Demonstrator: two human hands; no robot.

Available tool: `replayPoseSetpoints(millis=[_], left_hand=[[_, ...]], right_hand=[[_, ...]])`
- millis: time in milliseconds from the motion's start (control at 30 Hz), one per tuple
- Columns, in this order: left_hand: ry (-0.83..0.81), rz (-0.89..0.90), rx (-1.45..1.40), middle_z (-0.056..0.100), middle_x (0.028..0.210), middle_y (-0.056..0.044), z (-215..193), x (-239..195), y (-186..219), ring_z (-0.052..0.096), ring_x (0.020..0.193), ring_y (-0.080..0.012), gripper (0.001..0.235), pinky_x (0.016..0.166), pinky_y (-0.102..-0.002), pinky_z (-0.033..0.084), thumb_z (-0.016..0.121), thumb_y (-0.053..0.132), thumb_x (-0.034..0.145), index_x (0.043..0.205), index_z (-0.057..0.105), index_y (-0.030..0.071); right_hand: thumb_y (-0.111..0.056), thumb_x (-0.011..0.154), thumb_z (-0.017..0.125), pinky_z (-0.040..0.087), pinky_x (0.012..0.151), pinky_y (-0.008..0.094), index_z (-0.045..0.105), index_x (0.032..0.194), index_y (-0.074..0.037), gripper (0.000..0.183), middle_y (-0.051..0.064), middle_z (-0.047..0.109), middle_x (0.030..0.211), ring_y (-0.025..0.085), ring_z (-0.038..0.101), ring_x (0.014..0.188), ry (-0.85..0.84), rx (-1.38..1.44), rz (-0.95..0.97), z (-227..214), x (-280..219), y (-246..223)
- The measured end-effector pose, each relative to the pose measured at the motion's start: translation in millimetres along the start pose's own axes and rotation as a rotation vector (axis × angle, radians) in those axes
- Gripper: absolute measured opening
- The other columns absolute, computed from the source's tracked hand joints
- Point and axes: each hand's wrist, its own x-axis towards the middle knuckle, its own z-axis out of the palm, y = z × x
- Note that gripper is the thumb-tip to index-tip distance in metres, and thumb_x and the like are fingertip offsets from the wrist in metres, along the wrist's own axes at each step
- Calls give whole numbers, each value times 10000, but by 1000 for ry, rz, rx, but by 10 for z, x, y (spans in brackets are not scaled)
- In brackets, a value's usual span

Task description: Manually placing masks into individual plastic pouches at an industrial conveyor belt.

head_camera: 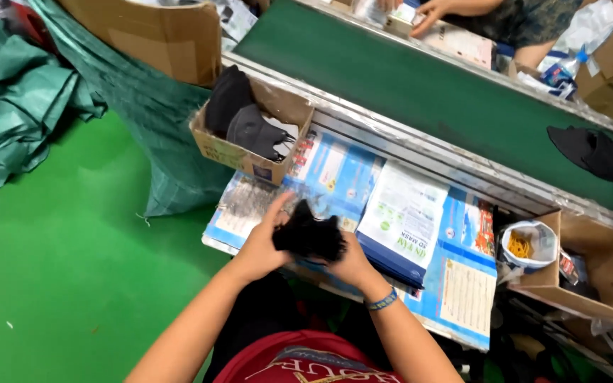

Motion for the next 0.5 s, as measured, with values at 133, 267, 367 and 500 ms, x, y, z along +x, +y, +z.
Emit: replayPoseSetpoints(millis=[133,267,367,500], left_hand=[[-123,-143,-540,623,1283,-213,154,-151,59,596,1193,-282,967,1061,-381,465,867,122,802,1607,334,80],[-186,-51,-620,686,1319,-177,101,-364,445,616,1254,-239,501,1106,-407,478,823,151,907,1353,642,14],[-655,-267,-511,759,1197,-179,-328,68,44,686,1093,-289,498,974,-441,565,813,239,818,1247,714,5],[-598,-302,461,719,1199,-160,-171,744,475,693,1150,-319,492,1020,-386,532,757,420,894,1201,697,41]], right_hand=[[-118,813,854,592,826,333,736,1123,-39,341,93,765,1048,169,704,931,46,353,76,-160,-271,-445],[-60,760,812,556,892,345,700,1121,-25,380,94,771,1042,181,706,972,-143,178,64,-609,-601,-416],[-111,879,763,579,826,326,776,966,-61,101,94,761,996,225,734,917,114,-113,57,-1127,-811,77],[-138,819,769,554,771,372,797,973,-64,174,115,713,923,288,690,869,192,-506,125,-1287,-973,318]])
